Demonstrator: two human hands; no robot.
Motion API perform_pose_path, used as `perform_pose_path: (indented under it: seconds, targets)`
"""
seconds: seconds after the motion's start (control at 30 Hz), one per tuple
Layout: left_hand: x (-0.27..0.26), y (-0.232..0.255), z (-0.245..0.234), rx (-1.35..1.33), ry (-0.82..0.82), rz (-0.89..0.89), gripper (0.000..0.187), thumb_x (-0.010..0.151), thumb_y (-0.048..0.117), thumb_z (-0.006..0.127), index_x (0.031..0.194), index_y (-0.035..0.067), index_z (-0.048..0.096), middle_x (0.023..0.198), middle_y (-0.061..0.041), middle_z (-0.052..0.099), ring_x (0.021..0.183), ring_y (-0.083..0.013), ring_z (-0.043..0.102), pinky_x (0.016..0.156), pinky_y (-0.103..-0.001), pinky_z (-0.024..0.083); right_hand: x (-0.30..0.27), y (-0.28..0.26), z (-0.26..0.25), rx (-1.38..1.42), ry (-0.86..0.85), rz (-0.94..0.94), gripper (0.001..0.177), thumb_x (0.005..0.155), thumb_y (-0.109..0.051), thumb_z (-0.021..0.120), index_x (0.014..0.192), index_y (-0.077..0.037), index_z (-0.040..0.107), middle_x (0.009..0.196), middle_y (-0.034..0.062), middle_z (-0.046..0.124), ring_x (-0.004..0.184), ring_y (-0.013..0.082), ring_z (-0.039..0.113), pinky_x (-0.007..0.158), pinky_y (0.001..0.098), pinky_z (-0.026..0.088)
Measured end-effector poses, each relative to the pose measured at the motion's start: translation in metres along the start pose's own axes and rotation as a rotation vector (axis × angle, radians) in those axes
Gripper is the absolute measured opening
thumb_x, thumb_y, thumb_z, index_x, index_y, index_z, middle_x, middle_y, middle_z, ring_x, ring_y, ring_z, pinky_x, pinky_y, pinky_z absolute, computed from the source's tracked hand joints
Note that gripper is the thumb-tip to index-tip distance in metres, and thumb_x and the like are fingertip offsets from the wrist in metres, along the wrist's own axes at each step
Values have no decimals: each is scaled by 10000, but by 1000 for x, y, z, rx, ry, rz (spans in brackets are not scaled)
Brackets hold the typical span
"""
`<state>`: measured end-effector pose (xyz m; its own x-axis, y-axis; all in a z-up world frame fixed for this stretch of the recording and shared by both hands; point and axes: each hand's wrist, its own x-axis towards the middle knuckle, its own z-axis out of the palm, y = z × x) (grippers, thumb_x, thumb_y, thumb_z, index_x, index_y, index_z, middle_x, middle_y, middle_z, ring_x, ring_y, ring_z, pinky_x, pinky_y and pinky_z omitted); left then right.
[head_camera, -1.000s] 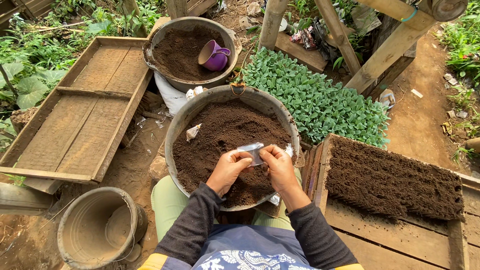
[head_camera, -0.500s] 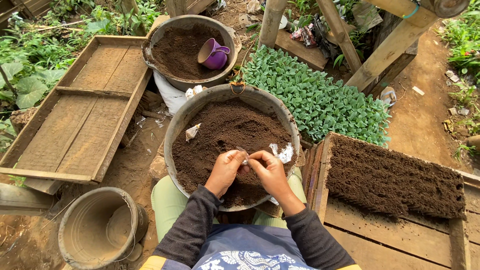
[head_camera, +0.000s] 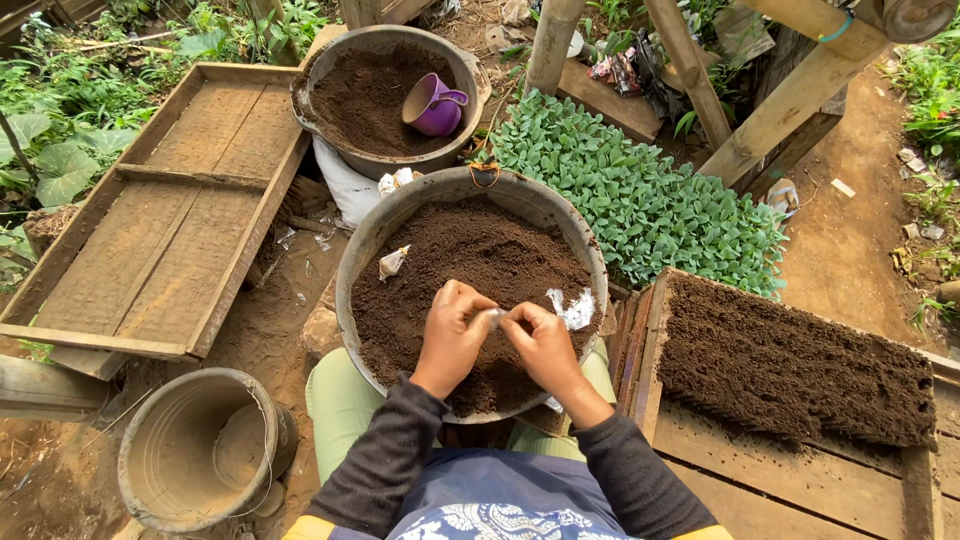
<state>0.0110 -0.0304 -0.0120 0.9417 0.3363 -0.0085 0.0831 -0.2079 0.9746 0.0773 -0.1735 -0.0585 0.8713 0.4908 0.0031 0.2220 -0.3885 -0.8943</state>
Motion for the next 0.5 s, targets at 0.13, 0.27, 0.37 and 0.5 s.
perform_pose_path:
  seconds: [0.13, 0.27, 0.37, 0.5]
  targets:
    - [9, -12, -9, -183, 193, 118, 97, 862, 5, 599, 919, 48, 665, 834, -105, 630, 816, -197, 621, 779, -335, 522, -3, -34, 30, -321, 57, -380, 157, 802, -81, 661, 957, -67, 639, 960, 123, 617, 958, 310, 602, 824, 395, 502]
    - [21, -34, -17, -175, 358, 206, 39, 825, 47, 663, 851, 76, 664, 729, -33, 630, 706, -93, 575, 640, -235, 482, 24, -58, 49, -608, -147, -416, 612, 600, -154, 821, 1125, -14, 539, 1108, 276, 528, 1023, 479, 533, 878, 553, 465]
    - [18, -26, -25, -148, 387, 223, 137, 832, 1, 592, 949, 72, 598, 689, -53, 562, 670, -105, 512, 619, -263, 455, 56, -10, 55, -712, -165, -179, 617, 594, -101, 801, 1143, -55, 524, 1012, 216, 528, 886, 433, 598, 763, 495, 541]
    - [19, -23, -37, -122, 299, 269, 174, 876, -23, 510, 924, 70, 649, 773, -105, 662, 770, -142, 608, 692, -311, 505, 68, 17, 50, -707, -196, -10, 330, 720, -389, 669, 982, -198, 605, 908, 92, 564, 815, 384, 627, 714, 464, 529]
